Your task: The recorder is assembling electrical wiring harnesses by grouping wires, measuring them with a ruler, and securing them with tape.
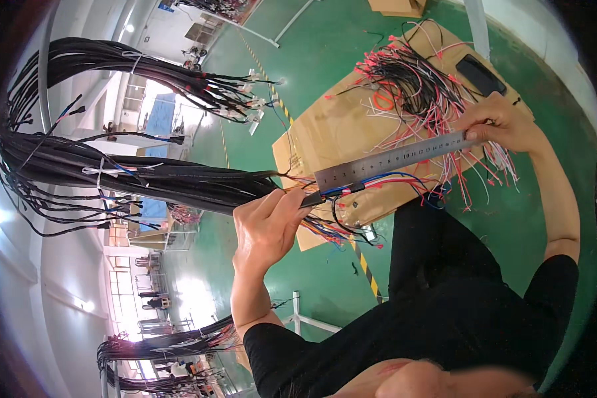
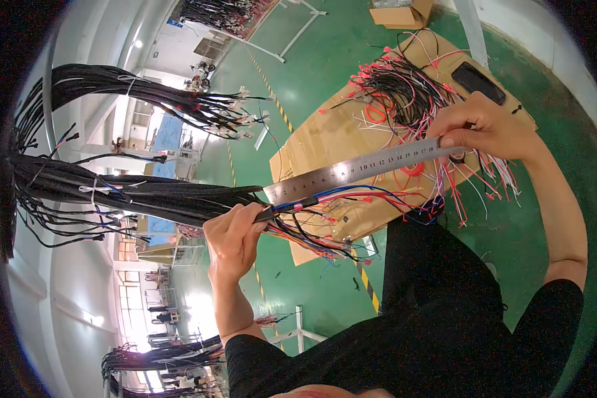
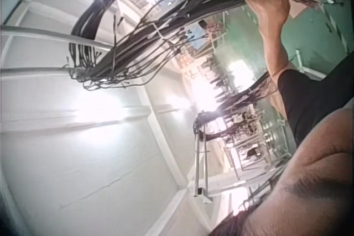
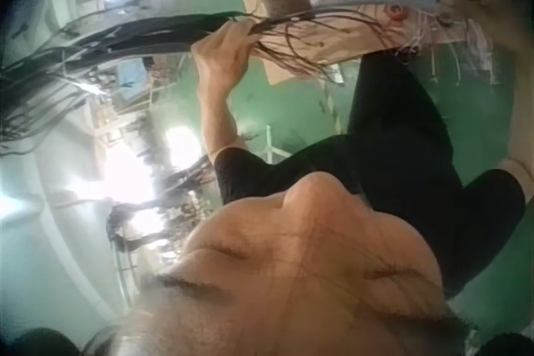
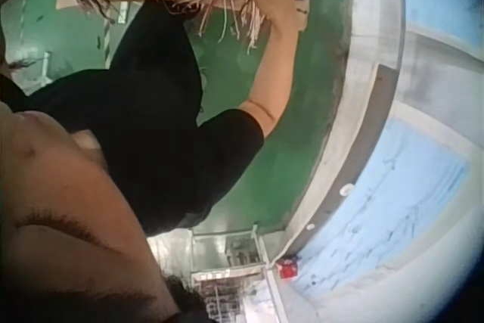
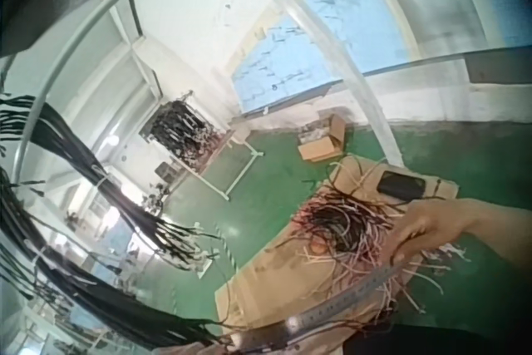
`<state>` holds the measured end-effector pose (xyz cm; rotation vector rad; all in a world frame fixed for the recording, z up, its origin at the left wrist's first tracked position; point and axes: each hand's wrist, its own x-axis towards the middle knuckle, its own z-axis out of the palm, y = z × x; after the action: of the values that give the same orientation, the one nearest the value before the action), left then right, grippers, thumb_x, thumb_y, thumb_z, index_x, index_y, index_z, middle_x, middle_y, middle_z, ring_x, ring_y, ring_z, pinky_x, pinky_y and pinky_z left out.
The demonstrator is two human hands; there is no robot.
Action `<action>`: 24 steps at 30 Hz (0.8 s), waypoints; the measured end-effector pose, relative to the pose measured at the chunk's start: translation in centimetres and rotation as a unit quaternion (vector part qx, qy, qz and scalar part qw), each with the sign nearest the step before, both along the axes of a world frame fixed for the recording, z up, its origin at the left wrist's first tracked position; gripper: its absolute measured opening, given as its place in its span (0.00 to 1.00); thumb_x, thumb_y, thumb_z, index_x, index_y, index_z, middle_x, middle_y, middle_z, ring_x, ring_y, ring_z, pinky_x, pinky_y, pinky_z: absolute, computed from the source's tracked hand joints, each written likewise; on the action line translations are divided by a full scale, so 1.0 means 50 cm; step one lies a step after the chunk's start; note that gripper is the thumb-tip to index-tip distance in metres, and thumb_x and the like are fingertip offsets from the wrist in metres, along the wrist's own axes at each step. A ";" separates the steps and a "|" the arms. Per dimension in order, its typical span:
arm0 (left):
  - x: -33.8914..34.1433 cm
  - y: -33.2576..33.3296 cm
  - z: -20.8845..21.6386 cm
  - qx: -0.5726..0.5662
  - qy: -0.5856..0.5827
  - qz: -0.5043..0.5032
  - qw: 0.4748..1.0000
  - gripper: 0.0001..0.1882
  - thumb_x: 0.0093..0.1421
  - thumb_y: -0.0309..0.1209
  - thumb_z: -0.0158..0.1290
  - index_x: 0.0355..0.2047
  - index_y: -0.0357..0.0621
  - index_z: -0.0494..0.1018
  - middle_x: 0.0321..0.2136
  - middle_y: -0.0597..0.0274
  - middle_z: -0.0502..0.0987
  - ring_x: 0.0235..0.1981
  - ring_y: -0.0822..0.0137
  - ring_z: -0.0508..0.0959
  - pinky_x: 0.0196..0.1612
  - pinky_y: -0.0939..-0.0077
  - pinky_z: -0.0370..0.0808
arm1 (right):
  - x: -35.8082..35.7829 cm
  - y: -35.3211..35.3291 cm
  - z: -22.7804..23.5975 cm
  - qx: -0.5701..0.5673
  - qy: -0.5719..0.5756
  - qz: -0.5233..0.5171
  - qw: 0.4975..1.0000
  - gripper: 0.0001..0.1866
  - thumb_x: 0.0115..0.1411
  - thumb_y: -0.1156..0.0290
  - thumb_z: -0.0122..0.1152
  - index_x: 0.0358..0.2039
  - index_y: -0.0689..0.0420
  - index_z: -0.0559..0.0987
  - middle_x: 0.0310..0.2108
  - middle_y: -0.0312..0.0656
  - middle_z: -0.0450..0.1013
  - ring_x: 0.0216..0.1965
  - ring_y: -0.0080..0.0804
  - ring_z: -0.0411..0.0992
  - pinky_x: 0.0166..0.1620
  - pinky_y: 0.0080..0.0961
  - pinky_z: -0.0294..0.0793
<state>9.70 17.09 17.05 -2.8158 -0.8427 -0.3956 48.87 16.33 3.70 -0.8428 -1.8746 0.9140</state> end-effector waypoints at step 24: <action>0.015 0.003 -0.008 0.040 0.029 0.019 0.999 0.11 0.50 0.28 0.60 0.34 0.42 0.74 0.16 0.62 0.64 0.14 0.63 0.67 0.17 0.71 0.62 | 0.042 0.191 -0.404 0.155 -0.307 -0.352 0.871 0.13 0.53 0.76 0.56 0.41 0.55 0.78 0.36 0.44 0.72 0.40 0.45 0.70 0.45 0.35 0.72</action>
<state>10.47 17.22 16.67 -2.7190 -0.8476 -0.3339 50.96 25.87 -16.51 -1.5844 -1.8999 -0.1388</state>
